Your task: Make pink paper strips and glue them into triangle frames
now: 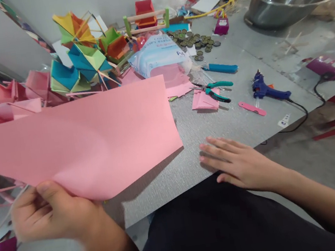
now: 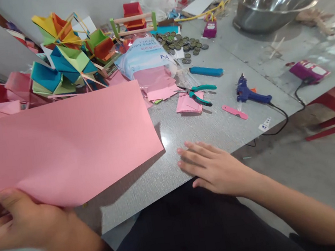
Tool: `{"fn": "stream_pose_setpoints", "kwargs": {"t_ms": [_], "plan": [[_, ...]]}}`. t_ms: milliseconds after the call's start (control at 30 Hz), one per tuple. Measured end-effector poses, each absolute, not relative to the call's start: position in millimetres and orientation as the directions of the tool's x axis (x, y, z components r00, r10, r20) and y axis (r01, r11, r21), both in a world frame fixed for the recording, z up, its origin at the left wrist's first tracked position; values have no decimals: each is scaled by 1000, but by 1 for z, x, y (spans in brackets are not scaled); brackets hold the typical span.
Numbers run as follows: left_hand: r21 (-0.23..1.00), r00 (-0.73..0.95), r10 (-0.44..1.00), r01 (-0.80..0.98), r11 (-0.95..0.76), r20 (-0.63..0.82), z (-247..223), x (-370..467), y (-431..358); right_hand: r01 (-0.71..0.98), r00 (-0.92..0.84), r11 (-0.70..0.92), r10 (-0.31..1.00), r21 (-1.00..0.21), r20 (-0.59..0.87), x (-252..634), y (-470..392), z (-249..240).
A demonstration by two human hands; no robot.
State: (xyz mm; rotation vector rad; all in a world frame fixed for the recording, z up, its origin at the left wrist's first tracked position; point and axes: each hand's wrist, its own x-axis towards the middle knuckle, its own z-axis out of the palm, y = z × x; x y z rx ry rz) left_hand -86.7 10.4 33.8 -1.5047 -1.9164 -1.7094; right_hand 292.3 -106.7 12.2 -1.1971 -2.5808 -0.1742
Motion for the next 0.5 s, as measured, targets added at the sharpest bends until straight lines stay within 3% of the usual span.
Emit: {"fn": "stream_pose_setpoints", "kwargs": {"t_ms": [100,200,267,400,500], "plan": [[674,-596,315,666,-320,738,35,-83,11,724,-638,690,675,-8,371,297,-101,9],[687,-616,303,653,-321,727,34,-86,11,780,-558,626,686,12,467,309,-98,16],[714,-655,286,619,-327,699,32,-90,14,772,-550,635,696,-37,461,305,-95,20],[761,-734,272,485,-431,622,29,-99,22,613,-716,770,636,-175,289,253,-84,10],[809,-756,326,440,-391,568,27,-108,28,505,-826,828,545,-243,141,203,-69,-9]]}}
